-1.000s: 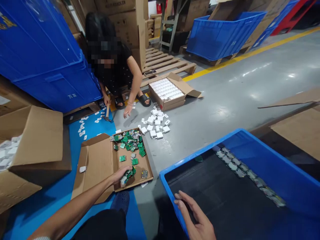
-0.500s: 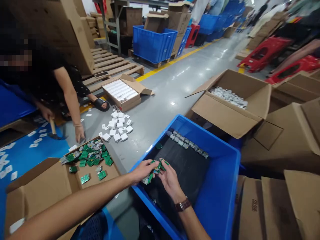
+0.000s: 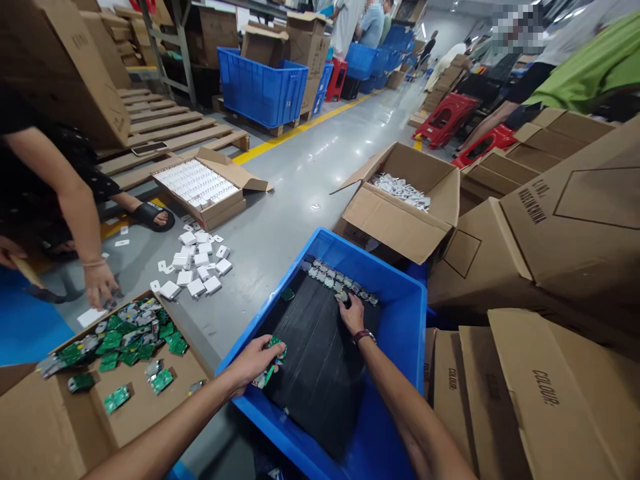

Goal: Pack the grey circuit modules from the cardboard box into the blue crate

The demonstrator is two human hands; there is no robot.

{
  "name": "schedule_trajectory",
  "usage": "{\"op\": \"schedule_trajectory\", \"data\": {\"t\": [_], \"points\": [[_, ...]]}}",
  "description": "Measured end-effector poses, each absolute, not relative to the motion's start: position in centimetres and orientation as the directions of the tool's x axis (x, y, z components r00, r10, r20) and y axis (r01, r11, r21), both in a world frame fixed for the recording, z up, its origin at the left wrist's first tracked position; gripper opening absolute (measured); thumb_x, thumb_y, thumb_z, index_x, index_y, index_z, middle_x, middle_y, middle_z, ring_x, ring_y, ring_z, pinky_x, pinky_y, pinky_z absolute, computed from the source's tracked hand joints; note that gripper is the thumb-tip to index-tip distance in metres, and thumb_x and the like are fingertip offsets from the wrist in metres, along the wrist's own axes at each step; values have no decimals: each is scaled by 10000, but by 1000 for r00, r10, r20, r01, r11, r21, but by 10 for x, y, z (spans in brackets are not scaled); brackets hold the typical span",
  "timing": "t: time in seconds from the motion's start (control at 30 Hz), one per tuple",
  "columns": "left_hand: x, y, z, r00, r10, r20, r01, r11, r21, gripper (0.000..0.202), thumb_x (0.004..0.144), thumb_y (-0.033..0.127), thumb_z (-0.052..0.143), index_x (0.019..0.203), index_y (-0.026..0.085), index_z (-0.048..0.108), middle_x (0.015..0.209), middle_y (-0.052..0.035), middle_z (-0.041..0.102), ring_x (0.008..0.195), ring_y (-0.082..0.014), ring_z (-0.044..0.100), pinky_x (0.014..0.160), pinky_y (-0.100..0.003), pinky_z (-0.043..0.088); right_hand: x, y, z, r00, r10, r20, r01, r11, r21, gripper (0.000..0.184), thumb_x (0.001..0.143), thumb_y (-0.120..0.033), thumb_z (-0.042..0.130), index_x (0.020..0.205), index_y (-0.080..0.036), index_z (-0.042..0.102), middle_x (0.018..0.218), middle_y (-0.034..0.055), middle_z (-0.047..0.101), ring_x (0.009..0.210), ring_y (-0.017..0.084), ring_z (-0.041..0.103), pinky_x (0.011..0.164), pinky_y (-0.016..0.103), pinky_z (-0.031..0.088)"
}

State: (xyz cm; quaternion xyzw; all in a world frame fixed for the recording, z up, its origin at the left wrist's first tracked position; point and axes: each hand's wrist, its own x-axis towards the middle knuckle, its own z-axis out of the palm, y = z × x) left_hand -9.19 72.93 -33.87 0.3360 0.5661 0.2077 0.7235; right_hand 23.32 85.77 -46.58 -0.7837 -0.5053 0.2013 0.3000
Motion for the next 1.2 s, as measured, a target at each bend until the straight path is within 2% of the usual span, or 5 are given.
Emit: {"op": "schedule_trajectory", "data": {"t": [0.17,0.37,0.77,1.0,1.2], "points": [[-93,728,-333,259,706,-659,69,667,742,560,687,703,725,856,197,556,732,13,581,636,-140,590,546,-228,408,239,856,-485,409,912,-4,785,-354,-509,678,778,-567,605,1301,-135,618,1352,202,593,1252,356,500,1060,464,384],[-94,726,-328,272,761,-589,144,573,807,492,737,652,702,857,201,548,719,18,569,705,-163,591,614,-252,426,240,866,-485,388,921,-19,822,-355,-446,577,772,-399,573,1268,-110,629,1249,206,638,1221,356,528,1039,455,407],[-98,723,-338,270,730,-628,602,381,702,476,736,648,686,882,201,608,681,20,626,635,-170,580,544,-258,368,218,853,-458,424,888,178,724,-214,-656,434,776,-311,500,1126,-104,651,1149,207,646,1138,309,565,1059,504,423],[-96,726,-328,282,734,-618,709,275,650,560,748,748,635,696,190,626,582,11,566,567,-161,528,512,-272,313,113,753,-374,167,986,15,347,-44,-937,432,841,-452,680,1185,-192,661,1077,93,719,940,204,687,894,408,575],[-105,730,-337,450,727,-518,625,157,764,470,780,601,676,763,132,712,704,-71,664,681,-216,615,626,-305,406,93,652,-305,20,976,-219,301,-214,-929,453,763,-403,833,1160,-229,701,1072,94,745,862,224,732,888,499,600]]}}
